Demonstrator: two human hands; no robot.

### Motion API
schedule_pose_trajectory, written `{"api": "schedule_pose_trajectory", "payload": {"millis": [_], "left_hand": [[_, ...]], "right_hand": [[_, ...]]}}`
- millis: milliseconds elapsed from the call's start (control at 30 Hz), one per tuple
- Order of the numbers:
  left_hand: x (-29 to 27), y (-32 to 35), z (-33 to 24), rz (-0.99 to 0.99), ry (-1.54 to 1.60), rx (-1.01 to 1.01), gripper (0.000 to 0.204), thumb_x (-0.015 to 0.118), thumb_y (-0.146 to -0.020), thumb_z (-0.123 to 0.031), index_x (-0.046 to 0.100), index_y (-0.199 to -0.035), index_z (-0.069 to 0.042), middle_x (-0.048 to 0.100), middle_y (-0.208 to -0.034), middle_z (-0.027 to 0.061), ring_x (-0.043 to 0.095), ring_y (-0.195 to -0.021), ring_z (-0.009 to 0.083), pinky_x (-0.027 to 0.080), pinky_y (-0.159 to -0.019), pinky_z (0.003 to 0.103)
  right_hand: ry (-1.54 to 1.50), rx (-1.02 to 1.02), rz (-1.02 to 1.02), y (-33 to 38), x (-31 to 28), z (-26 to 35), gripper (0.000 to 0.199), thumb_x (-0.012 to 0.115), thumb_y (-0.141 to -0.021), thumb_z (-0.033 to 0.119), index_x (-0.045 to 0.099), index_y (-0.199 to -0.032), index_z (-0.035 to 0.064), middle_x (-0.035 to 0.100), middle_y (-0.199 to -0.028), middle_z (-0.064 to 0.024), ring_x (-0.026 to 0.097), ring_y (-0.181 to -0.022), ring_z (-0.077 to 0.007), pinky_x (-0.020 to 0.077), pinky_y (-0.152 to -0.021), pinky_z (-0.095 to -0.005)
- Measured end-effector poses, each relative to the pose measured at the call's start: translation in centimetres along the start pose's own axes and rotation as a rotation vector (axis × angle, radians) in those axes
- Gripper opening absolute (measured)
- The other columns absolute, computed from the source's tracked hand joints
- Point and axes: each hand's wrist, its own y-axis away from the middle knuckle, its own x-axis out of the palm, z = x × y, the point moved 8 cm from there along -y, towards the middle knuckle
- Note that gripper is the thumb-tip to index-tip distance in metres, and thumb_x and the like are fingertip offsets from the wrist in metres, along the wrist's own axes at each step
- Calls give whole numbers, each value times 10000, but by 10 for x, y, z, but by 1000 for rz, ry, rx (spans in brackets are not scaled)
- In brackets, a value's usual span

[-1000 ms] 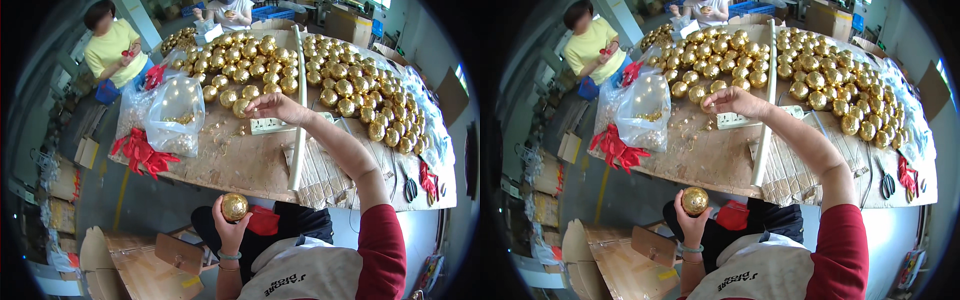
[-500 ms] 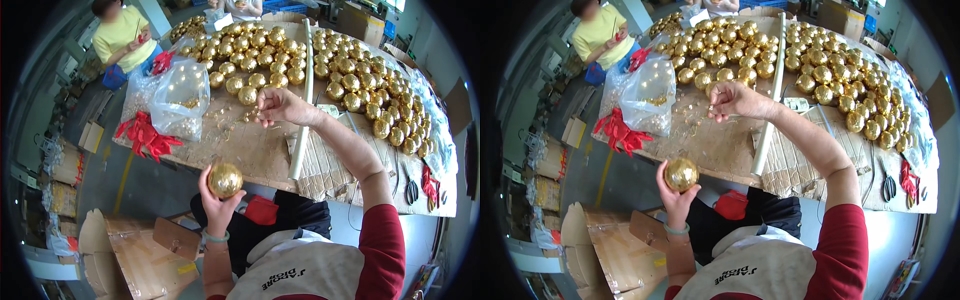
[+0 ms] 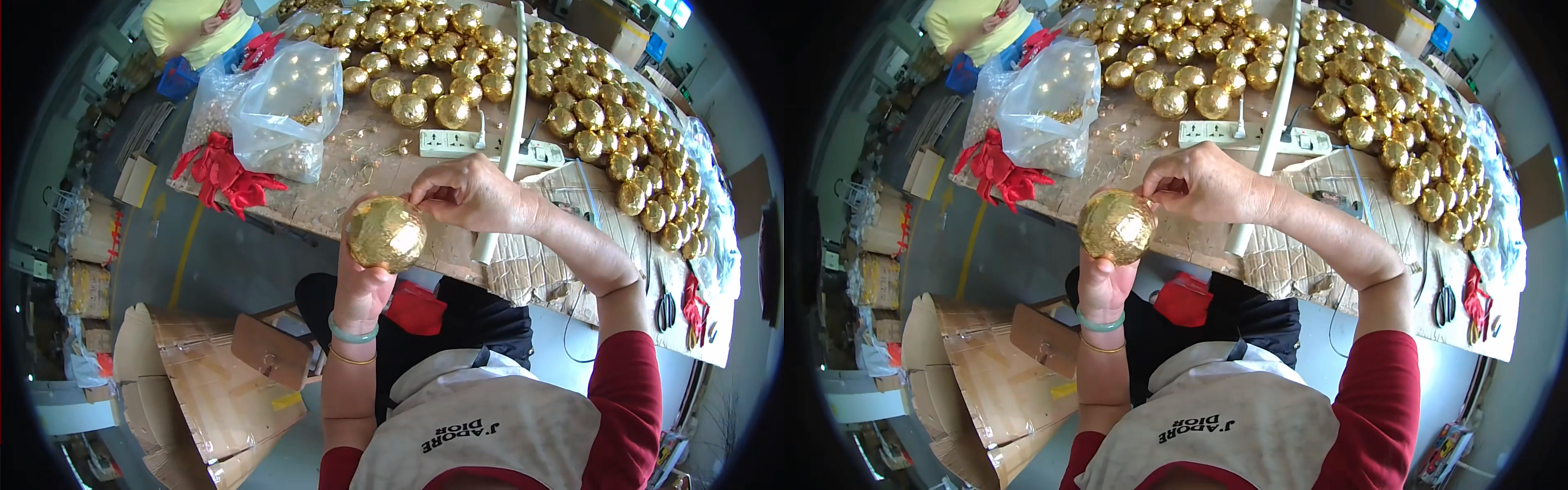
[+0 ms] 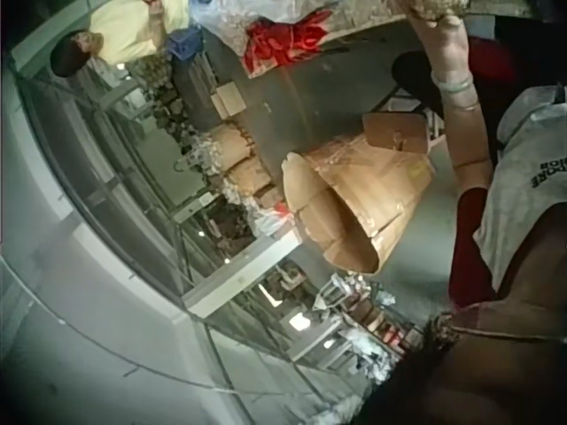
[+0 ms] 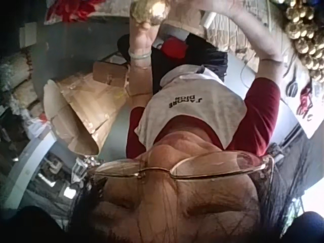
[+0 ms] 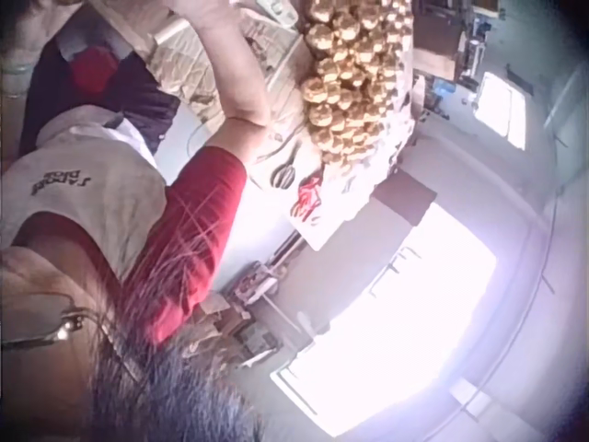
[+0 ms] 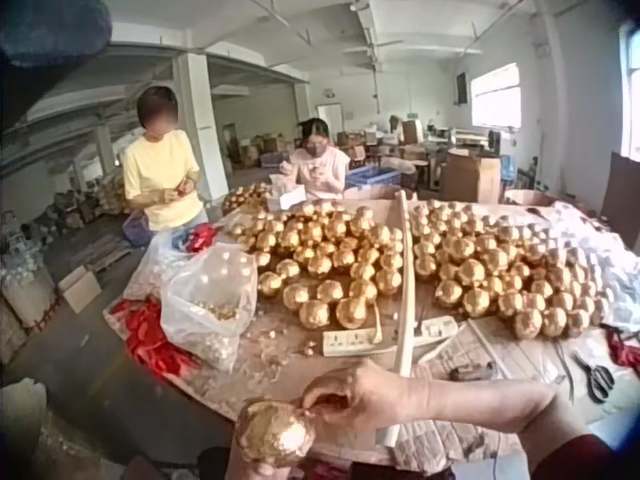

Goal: Gluing small hanging loops onto gold-colored ball ornaments using a hot glue gun.

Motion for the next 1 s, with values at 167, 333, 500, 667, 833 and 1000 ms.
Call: {"api": "schedule_pose_trajectory", "payload": {"millis": [167, 333, 500, 667, 833, 1000], "left_hand": [[-15, 4, 5, -13, 170, -41, 1000, 880, -653, -341, 329, -1431, -35, 361, -1445, 239, 322, -1370, 411, 295, -1152, 467], [-17, 8, 3, -10, 185, -29, 1001, 887, -647, -319, 325, -1438, -71, 350, -1451, 241, 321, -1374, 401, 310, -1144, 455], [-18, 6, -9, -16, -252, 37, 925, 876, -658, -158, 331, -1397, -50, 441, -1357, 162, 489, -1257, 275, 452, -1036, 401], [-24, 12, -13, -142, -765, 139, 855, 859, -639, -49, 381, -1347, -24, 493, -1259, 103, 532, -1140, 198, 470, -978, 335], [-7, 13, -14, -125, -1095, 278, 793, 852, -632, -30, 437, -1308, -19, 494, -1234, 127, 533, -1112, 238, 457, -966, 351], [0, 12, -15, -112, -1135, 318, 792, 848, -614, -23, 448, -1297, -23, 493, -1206, 144, 530, -1094, 291, 445, -959, 378]], "right_hand": [[191, -182, -92, 1, -1, 13, 187, 681, -816, 22, 686, -1000, 51, 686, -925, -92, 694, -846, -213, 584, -784, -306], [186, -194, -79, -2, 2, 12, 185, 690, -809, 19, 693, -989, 59, 682, -921, -93, 691, -848, -222, 589, -760, -311], [317, -249, -119, 7, -9, 2, 147, 706, -794, 2, 678, -935, 34, 676, -864, -63, 685, -776, -169, 579, -634, -261], [297, -172, -160, 15, -18, 20, 147, 712, -773, -27, 679, -905, 32, 667, -866, -59, 681, -775, -166, 564, -653, -275], [359, -224, -100, 16, -3, 26, 166, 700, -769, -36, 652, -915, 25, 611, -855, -66, 652, -756, -175, 547, -620, -288], [424, -246, -70, 18, 1, 32, 209, 697, -761, -31, 641, -954, 26, 588, -857, -69, 647, -744, -202, 546, -617, -312]]}}
